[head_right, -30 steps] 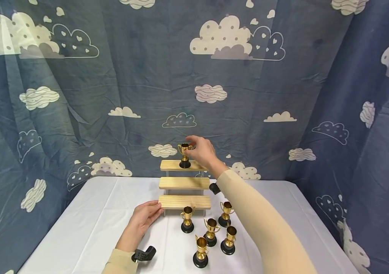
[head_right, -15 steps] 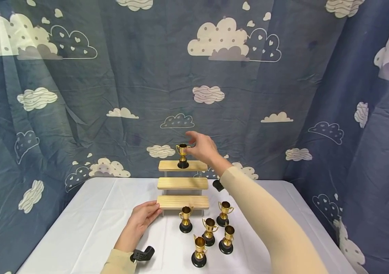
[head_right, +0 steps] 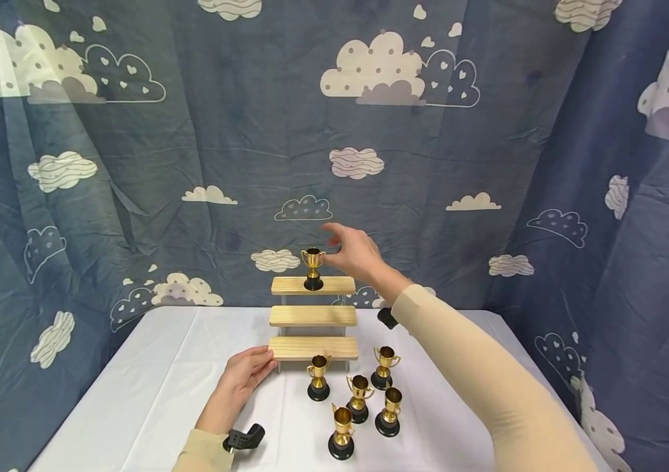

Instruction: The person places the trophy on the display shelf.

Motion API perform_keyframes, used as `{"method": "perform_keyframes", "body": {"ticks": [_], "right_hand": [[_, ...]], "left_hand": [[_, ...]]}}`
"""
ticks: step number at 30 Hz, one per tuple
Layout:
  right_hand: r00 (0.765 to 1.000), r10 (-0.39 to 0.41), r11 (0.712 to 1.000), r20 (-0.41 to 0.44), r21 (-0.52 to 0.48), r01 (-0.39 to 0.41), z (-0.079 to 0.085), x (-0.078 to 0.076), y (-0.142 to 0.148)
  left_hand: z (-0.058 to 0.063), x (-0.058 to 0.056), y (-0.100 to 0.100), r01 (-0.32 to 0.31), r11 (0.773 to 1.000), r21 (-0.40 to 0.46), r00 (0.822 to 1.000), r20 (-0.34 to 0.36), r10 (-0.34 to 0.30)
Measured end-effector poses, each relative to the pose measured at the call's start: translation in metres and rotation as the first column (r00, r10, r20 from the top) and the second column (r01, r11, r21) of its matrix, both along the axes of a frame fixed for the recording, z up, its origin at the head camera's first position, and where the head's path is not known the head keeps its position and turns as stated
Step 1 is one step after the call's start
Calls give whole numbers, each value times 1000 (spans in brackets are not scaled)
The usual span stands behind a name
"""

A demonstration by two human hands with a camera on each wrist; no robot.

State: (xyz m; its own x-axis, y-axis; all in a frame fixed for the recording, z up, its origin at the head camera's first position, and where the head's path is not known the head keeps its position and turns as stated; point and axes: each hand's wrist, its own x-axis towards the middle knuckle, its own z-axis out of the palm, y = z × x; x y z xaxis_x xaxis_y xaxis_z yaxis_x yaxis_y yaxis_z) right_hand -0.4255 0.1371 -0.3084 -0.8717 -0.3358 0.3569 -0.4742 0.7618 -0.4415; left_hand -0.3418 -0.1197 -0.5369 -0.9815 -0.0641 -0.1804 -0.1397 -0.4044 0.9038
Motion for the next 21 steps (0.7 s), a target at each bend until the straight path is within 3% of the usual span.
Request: {"method": "perform_keyframes", "body": {"ticks": [11,21], "right_hand": [[1000,2,993,22,115,-5,3,17,17],[999,21,992,25,122,-24,1,36,34]], "left_hand": [[0,-1,0,2,1000,14,1000,1,-2],[0,1,-1,7,1000,4,1000,-1,-7]]}}
